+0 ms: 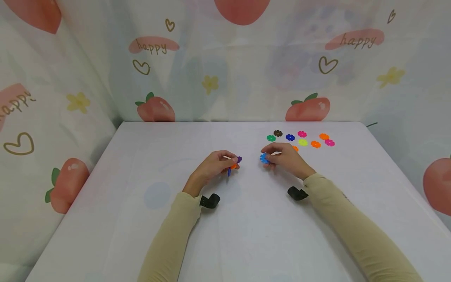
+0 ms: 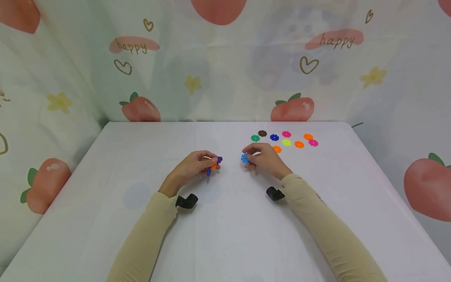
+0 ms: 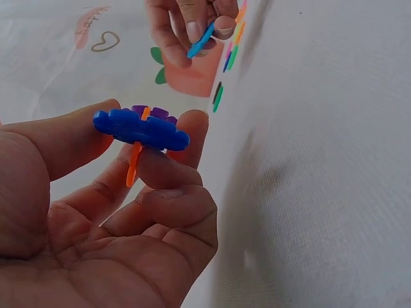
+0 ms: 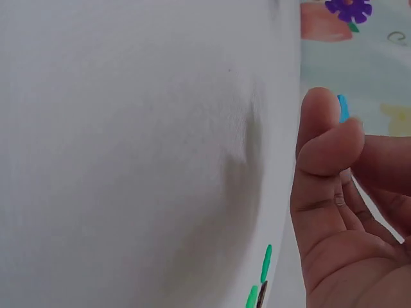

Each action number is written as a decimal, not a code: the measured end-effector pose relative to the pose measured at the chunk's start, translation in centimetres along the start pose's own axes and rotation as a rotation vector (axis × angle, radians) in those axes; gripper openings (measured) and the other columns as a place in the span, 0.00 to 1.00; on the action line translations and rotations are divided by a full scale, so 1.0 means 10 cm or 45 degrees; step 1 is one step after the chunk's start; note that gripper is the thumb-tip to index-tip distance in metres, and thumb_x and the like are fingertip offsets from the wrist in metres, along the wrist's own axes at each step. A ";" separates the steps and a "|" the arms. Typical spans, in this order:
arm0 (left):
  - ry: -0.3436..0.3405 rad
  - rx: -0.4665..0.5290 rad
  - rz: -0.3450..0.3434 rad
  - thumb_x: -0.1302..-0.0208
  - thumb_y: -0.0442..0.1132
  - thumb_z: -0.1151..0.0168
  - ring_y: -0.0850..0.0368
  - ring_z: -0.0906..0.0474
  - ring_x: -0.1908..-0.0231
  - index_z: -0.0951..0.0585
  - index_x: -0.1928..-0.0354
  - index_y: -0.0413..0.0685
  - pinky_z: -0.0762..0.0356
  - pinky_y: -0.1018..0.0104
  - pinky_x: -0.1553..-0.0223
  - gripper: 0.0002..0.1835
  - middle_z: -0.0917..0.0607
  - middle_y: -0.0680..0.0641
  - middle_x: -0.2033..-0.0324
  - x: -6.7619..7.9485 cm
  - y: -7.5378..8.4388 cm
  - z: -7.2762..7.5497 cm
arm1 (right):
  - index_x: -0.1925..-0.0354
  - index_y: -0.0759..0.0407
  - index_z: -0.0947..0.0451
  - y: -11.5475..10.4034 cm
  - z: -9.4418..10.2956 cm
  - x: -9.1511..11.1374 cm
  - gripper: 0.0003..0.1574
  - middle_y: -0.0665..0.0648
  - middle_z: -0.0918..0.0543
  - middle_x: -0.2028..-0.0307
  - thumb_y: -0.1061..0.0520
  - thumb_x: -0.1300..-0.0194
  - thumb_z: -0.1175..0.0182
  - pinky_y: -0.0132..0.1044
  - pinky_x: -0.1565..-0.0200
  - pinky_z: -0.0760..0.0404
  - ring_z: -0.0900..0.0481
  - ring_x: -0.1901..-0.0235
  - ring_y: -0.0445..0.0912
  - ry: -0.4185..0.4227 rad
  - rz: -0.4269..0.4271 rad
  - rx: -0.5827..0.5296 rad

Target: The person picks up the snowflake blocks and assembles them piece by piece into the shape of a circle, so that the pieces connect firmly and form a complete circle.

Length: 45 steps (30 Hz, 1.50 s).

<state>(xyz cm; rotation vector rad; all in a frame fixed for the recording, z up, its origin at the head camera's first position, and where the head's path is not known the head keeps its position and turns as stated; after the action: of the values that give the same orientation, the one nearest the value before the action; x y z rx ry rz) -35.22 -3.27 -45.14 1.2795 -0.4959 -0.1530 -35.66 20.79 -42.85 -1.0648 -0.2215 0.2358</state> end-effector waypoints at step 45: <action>-0.129 -0.152 -0.116 0.22 0.45 0.33 0.54 0.25 0.64 0.11 0.48 0.49 0.30 0.63 0.61 0.10 0.12 0.48 0.58 0.04 0.06 -0.08 | 0.39 0.65 0.19 -0.22 -0.45 -0.09 0.19 0.60 0.12 0.61 0.63 0.25 0.34 0.39 0.61 0.15 0.14 0.66 0.55 -0.304 0.016 0.026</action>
<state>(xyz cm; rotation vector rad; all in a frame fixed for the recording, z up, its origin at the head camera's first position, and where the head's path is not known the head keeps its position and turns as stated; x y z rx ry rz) -34.64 -2.55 -44.61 1.1821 -0.5081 -0.3207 -35.05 15.76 -43.01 -1.0173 -0.4264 0.3762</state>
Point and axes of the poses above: each hand's wrist, its own x-axis away from the middle knuckle, its own z-axis out of the back of the hand, y = z × x, the point moved 7 cm from there along -x, towards the middle knuckle
